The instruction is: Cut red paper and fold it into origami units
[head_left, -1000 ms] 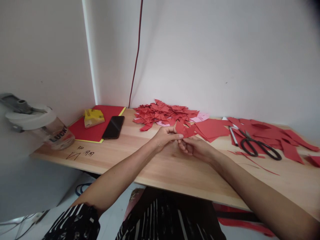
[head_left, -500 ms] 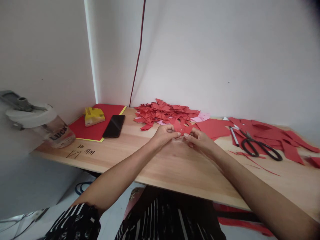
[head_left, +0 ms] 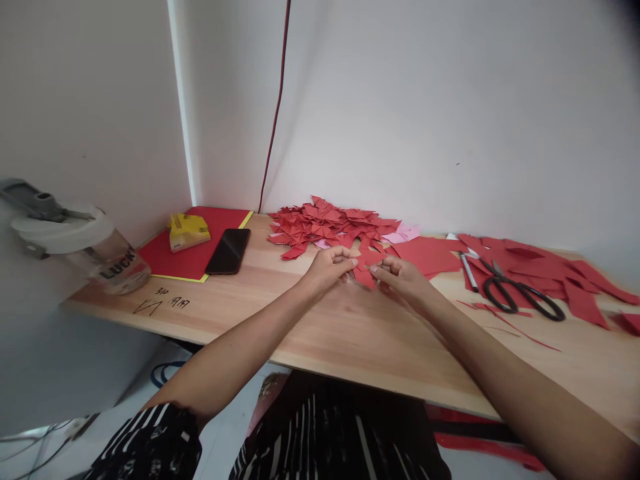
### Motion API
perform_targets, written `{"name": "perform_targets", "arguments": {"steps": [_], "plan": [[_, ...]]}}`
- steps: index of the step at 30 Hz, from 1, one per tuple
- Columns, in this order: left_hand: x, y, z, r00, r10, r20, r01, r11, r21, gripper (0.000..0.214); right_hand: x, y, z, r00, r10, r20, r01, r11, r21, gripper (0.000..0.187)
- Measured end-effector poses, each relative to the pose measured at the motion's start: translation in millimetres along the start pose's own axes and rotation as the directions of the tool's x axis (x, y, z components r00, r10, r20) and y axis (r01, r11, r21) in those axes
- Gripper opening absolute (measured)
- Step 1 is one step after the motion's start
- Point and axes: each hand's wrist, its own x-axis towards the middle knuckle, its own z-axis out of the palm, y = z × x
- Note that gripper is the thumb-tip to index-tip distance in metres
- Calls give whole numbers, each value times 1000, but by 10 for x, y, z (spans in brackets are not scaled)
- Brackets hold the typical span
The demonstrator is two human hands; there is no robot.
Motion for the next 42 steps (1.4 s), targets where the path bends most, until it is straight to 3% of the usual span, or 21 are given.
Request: {"name": "perform_targets", "arguments": {"steps": [10, 23, 32, 42], "plan": [[8, 35, -55, 991, 66, -116, -76, 994, -82, 20, -14, -116, 45, 994, -100, -46, 103, 992, 68, 40], [-10, 3, -13, 997, 73, -25, -74, 996, -58, 16, -31, -78, 121, 986, -163, -28, 164, 985, 53, 30], [-46, 76, 32, 991, 124, 48, -125, 992, 13, 35, 1, -17, 89, 952, -249, -179, 248, 968, -27, 20], [-50, 22, 78, 965, 259, -49, -253, 962, 105, 20, -34, -76, 124, 932, -300, -203, 288, 953, -90, 26]]}}
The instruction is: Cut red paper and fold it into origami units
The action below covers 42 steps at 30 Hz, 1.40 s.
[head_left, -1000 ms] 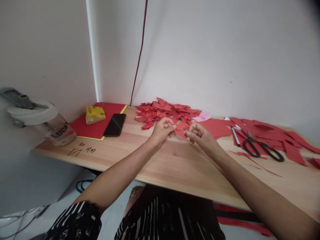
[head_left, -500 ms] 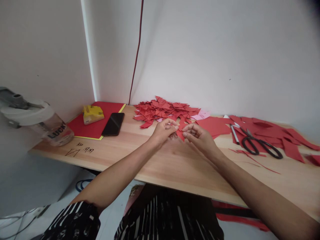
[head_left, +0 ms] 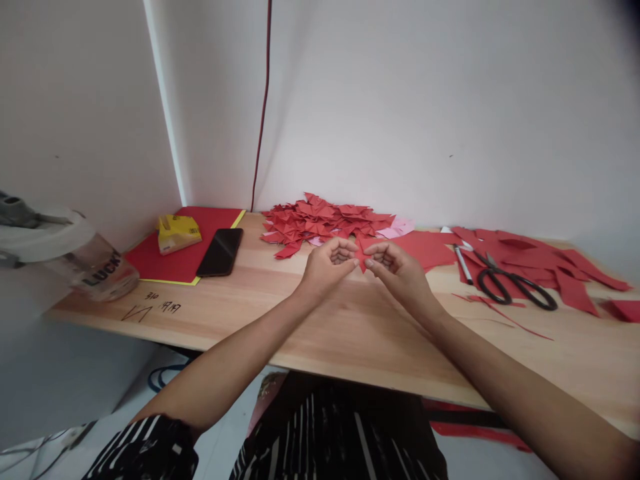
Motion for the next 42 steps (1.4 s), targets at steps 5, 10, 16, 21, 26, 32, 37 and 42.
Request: {"name": "perform_targets", "arguments": {"steps": [5, 10, 16, 21, 26, 32, 37, 42], "plan": [[-14, 28, 10, 1000, 17, -25, -17, 1000, -4, 16, -14, 13, 1, 1000, -31, 2, 31, 999, -30, 27], [-39, 33, 20, 998, 42, -55, -40, 999, 30, 12, -16, 40, -11, 995, -100, -31, 92, 979, -184, 22], [-55, 3, 31, 995, 82, -63, -79, 995, 55, 9, -29, 31, -20, 986, -149, -75, 121, 947, -298, 15], [-59, 17, 52, 989, 109, -98, -104, 993, 55, 7, -42, 3, -12, 979, -177, -102, 135, 936, -325, 13], [-69, 64, 75, 986, 118, -116, -114, 993, 44, 4, -54, -43, 0, 973, -201, -113, 154, 931, -330, 11], [-98, 121, 74, 980, 168, -104, -153, 979, 135, 4, -58, -45, 4, 970, -218, -111, 171, 929, -329, 10], [-120, 133, 75, 974, 203, -99, -179, 961, 211, 7, -52, -28, 26, 971, -220, -92, 179, 928, -328, 9], [-117, 115, 84, 977, 193, -90, -176, 969, 172, 4, -65, -38, 32, 973, -211, -96, 171, 932, -318, 9]]}}
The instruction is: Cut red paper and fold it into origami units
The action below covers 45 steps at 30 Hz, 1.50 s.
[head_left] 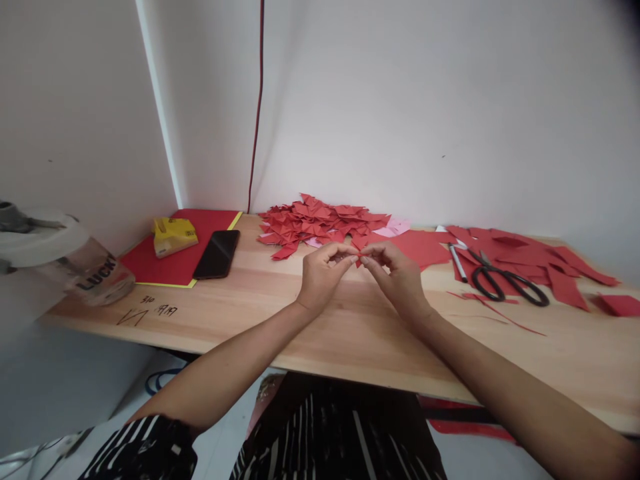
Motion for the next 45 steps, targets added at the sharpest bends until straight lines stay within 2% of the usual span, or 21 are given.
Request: {"name": "perform_targets", "arguments": {"steps": [5, 11, 23, 29, 36, 45], "plan": [[-2, 20, -2, 1000, -19, -24, 19, 1000, -12, 5, -8, -36, -12, 1000, 3, -12, -3, 1000, 16, 9], [0, 26, -22, 998, 55, -7, -54, 995, 80, 7, -5, -60, -17, 1000, 4, -4, -4, 1000, 21, 10], [20, -16, -1, 993, 115, -9, -111, 978, 178, 10, 14, -16, 40, 1000, 12, 9, -12, 1000, -13, 9], [23, -25, 7, 994, 100, -33, -91, 976, 198, 11, 19, -21, 29, 1000, 17, -14, -18, 997, -71, 8], [23, 8, -6, 991, 130, 38, -134, 972, 190, 10, 9, -4, 14, 1000, -13, -15, 10, 991, -131, 8], [34, -15, -5, 993, 119, 19, -121, 973, 195, 10, 27, 67, 32, 995, -98, 7, 97, 976, -194, 9]]}}
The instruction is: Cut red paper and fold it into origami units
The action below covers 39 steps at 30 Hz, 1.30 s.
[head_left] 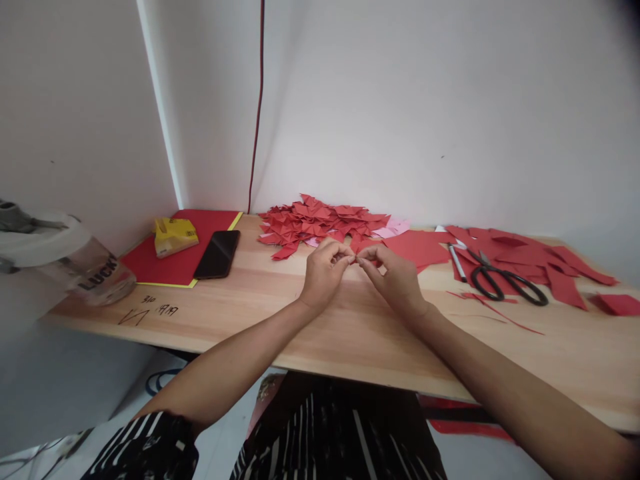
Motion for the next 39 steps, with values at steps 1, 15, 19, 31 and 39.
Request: {"name": "perform_targets", "arguments": {"steps": [1, 15, 19, 31, 39], "plan": [[1, 5, -2, 1000, -3, -3, 3, 1000, 3, 10, 3, 6, -6, 1000, -5, -1, 5, 1000, -5, 10], [10, 3, -22, 999, -40, -10, 40, 999, 10, 6, -9, -23, -40, 999, -2, -36, 2, 1000, 3, 10], [11, -18, -17, 996, -84, -7, 83, 996, -35, 4, -13, -40, -47, 999, 14, -48, -14, 1000, 17, 8], [17, -49, -33, 993, -121, 11, 121, 983, -138, 6, -1, -35, -63, 998, 59, 15, -60, 995, 80, 10], [23, -92, -18, 983, -184, 10, 182, 962, -203, 8, 1, -36, -68, 992, 109, 57, -118, 975, 188, 12]]}}
